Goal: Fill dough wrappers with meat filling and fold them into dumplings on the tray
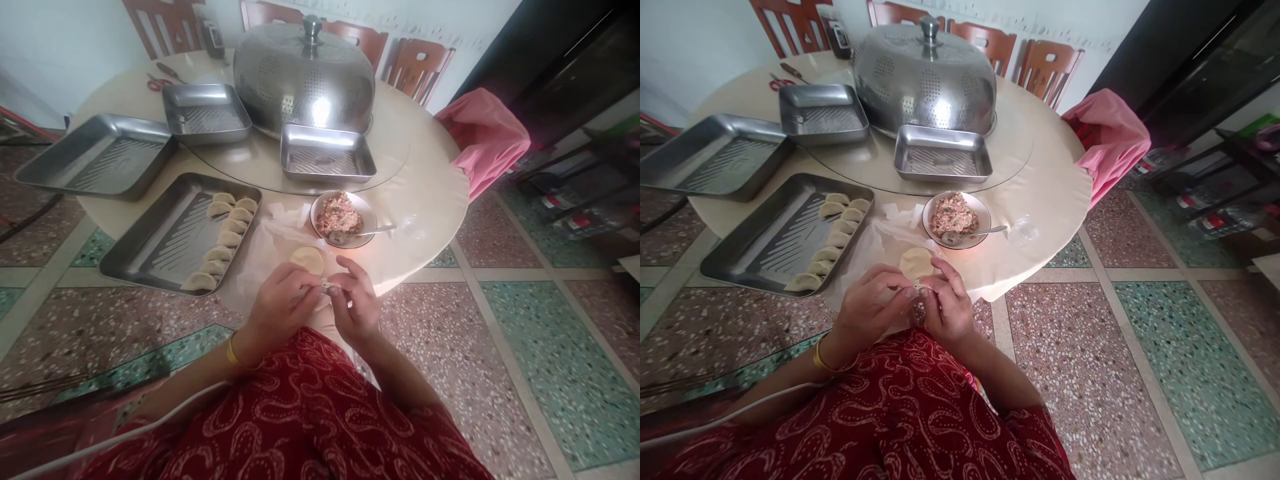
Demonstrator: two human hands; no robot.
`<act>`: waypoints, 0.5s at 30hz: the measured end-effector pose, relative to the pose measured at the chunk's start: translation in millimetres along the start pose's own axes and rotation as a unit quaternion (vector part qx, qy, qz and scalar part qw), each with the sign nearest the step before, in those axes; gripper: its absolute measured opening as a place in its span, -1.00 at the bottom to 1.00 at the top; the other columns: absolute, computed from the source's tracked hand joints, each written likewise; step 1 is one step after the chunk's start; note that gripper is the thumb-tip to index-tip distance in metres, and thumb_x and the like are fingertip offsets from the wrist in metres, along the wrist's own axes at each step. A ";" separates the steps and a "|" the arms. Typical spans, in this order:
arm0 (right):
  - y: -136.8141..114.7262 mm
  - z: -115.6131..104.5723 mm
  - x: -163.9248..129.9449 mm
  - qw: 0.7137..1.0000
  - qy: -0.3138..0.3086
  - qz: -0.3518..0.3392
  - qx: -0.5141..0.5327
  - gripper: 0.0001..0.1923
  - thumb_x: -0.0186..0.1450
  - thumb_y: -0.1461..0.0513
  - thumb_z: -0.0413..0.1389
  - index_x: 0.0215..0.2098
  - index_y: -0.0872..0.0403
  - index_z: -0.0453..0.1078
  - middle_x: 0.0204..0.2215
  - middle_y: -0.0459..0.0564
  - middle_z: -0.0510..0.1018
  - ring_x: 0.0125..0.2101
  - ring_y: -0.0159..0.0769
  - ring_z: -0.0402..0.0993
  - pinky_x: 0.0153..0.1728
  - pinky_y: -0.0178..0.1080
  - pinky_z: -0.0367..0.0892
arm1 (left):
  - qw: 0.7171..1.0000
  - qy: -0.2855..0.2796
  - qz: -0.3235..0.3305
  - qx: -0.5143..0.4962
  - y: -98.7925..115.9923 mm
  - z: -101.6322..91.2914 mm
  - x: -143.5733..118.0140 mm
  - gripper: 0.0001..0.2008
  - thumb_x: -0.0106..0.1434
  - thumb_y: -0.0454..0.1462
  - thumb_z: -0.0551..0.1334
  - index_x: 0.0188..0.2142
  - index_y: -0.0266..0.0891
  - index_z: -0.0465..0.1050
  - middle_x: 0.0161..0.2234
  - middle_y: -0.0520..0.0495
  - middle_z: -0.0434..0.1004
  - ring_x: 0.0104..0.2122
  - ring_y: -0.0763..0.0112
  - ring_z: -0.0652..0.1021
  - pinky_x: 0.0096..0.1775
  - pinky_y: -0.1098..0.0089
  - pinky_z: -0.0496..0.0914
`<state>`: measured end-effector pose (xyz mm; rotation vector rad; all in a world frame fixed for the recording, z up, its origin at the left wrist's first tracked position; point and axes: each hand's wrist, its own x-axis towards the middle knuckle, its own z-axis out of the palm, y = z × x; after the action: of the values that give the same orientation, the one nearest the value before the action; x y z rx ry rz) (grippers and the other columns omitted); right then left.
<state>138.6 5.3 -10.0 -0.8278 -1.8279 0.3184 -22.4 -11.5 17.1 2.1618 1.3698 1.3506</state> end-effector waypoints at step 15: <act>0.9 1.9 -5.1 1.000 -0.011 0.004 -0.005 -0.76 0.36 0.37 0.03 -0.04 0.02 0.36 -0.05 0.12 0.54 0.10 -0.13 0.47 -0.12 -0.09 0.58 | 0.996 0.030 0.059 0.064 -4.4 6.8 -2.1 -0.95 0.30 -0.34 0.18 -0.30 -0.20 0.42 -0.36 -0.04 0.46 -0.31 0.43 0.49 -0.25 0.40 0.45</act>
<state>138.3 2.9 -15.0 -0.8410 -1.8490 0.3260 -19.8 -9.2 9.5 2.3367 1.4055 1.4155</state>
